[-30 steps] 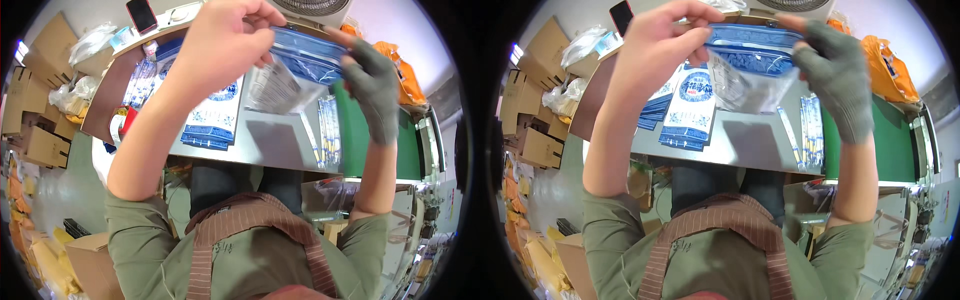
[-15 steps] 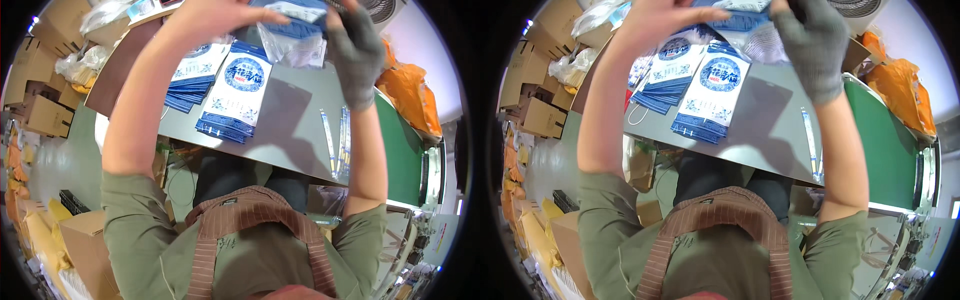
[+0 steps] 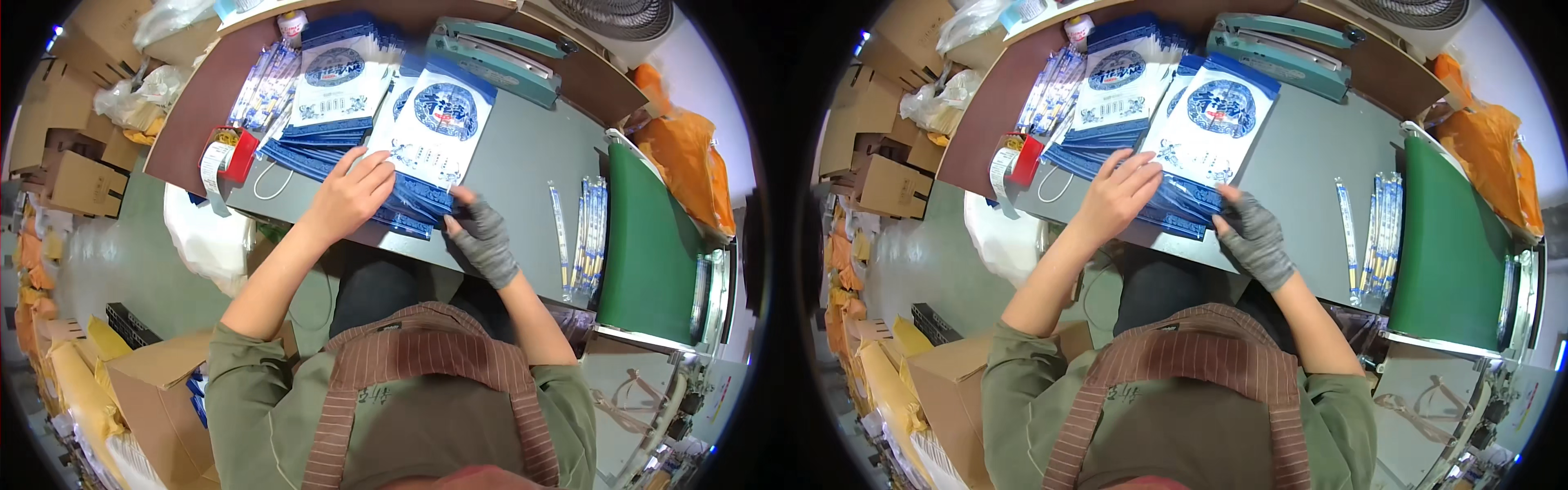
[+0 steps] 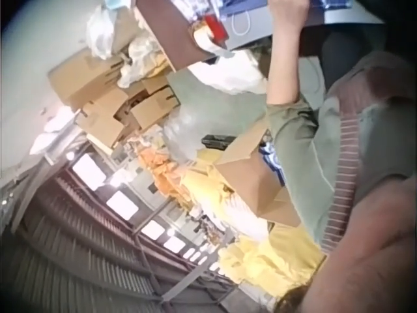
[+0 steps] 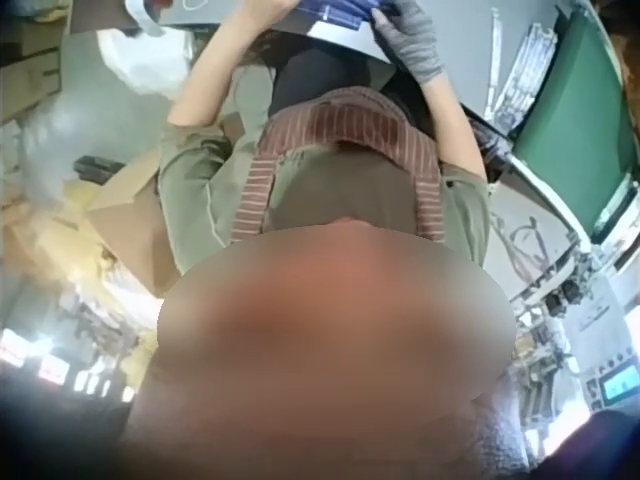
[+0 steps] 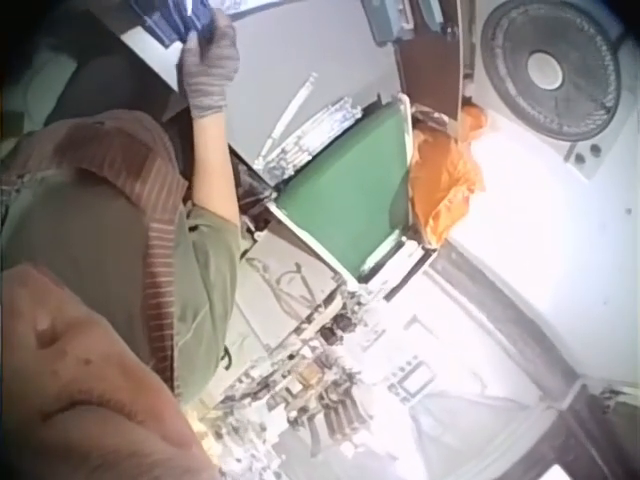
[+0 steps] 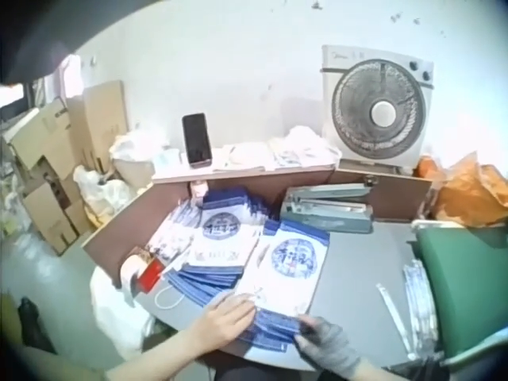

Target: The recorder is seen grouping bundles of incense sticks, placing them into plastic bags, and then depositing the bags into a cardboard box.

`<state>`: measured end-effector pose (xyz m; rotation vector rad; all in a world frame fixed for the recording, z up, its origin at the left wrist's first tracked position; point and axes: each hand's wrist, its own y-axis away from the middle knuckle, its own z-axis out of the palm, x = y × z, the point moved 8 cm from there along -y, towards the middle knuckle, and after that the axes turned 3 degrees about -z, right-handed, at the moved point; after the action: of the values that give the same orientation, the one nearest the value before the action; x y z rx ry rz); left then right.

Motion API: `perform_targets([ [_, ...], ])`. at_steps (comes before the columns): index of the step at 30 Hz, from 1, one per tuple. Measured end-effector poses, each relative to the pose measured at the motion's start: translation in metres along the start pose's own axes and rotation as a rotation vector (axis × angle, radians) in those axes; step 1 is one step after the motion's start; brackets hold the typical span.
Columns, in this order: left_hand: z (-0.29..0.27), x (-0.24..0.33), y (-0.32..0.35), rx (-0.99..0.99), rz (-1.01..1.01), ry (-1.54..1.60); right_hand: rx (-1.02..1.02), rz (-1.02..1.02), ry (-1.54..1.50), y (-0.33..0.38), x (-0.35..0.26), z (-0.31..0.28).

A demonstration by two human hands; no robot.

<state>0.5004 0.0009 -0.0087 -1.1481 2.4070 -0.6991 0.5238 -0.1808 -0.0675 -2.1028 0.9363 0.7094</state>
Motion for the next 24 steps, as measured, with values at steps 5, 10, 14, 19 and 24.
perform_targets([
  [5,-0.078,-0.004,-0.095,0.27,0.057,0.169,0.138,0.779,-1.549,0.028,0.042,-0.008],
  [10,-0.133,0.114,-0.067,-0.001,0.201,0.402,-0.188,0.68,-1.854,0.014,-0.022,0.027],
  [14,-0.15,0.159,-0.014,-0.174,-0.01,0.539,-0.362,0.795,-1.292,0.056,0.039,0.02],
  [19,-0.18,0.122,0.163,0.95,-1.345,1.212,-0.546,0.912,-1.106,0.046,-0.149,0.067],
  [24,-0.211,0.192,0.278,1.439,-1.589,1.371,-1.347,0.405,-0.984,0.087,-0.297,0.201],
])
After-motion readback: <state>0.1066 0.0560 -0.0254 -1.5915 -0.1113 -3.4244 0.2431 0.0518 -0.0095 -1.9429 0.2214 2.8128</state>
